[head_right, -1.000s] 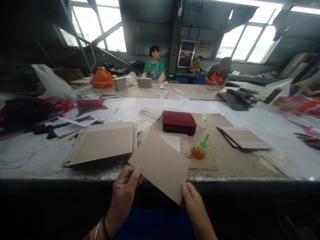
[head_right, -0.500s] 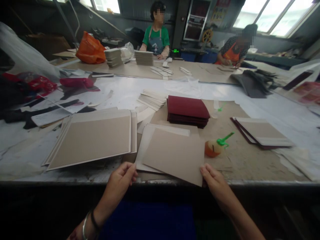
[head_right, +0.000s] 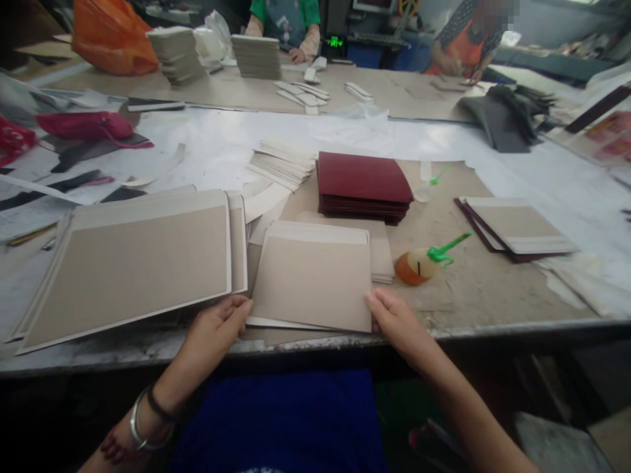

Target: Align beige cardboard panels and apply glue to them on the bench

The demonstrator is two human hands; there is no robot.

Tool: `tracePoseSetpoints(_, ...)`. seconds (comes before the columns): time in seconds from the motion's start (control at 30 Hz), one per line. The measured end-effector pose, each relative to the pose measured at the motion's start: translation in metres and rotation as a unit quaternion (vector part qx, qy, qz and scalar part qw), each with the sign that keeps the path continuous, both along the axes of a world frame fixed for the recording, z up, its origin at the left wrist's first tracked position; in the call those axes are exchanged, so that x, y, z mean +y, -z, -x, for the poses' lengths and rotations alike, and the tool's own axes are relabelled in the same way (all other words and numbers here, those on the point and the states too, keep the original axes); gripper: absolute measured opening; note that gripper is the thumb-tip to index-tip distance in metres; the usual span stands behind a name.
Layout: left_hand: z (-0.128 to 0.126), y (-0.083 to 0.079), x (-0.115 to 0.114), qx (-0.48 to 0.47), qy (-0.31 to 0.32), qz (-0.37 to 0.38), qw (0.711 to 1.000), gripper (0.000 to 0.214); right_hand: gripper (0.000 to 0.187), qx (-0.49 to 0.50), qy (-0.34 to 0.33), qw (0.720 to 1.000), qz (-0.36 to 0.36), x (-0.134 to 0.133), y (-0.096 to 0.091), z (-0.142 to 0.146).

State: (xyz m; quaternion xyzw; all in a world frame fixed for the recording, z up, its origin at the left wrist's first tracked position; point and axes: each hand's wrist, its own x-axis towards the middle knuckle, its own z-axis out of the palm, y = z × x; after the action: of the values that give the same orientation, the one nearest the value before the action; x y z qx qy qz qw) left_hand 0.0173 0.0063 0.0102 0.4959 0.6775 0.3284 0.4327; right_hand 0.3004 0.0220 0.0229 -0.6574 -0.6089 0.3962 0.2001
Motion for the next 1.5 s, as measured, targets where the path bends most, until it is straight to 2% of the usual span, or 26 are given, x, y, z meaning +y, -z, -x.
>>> tracePoseSetpoints(0.23,0.003,0.008,0.006,-0.051,-0.007,0.068,0.996,0.031,0.034,-0.100,-0.062,0.991,-0.063,0.008,0.004,-0.002)
tracePoseSetpoints(0.4,0.000,0.006,0.004,-0.056,-0.019,0.078,0.995,0.032,0.032,-0.091,-0.084,0.992,-0.017,0.012,0.007,-0.004)
tracePoseSetpoints(0.53,-0.002,0.004,0.001,-0.055,-0.024,0.085,0.995,0.034,0.031,-0.084,-0.085,0.993,0.012,0.013,0.006,-0.004)
tracePoseSetpoints(0.93,-0.003,0.009,-0.002,-0.033,-0.029,0.074,0.996,0.036,0.029,-0.146,-0.084,0.986,-0.002,0.014,0.014,-0.008)
tracePoseSetpoints(1.1,-0.003,0.009,-0.003,-0.016,-0.025,0.083,0.996,0.038,0.026,-0.175,-0.086,0.981,-0.020,0.012,0.009,-0.004)
tracePoseSetpoints(1.3,-0.001,0.015,-0.001,-0.003,-0.023,0.097,0.995,0.042,0.028,-0.230,-0.052,0.971,-0.038,0.009,0.006,0.001)
tracePoseSetpoints(1.5,-0.006,0.010,0.000,-0.002,-0.037,0.103,0.994,0.044,0.025,-0.245,-0.043,0.968,-0.043,0.007,0.009,0.001)
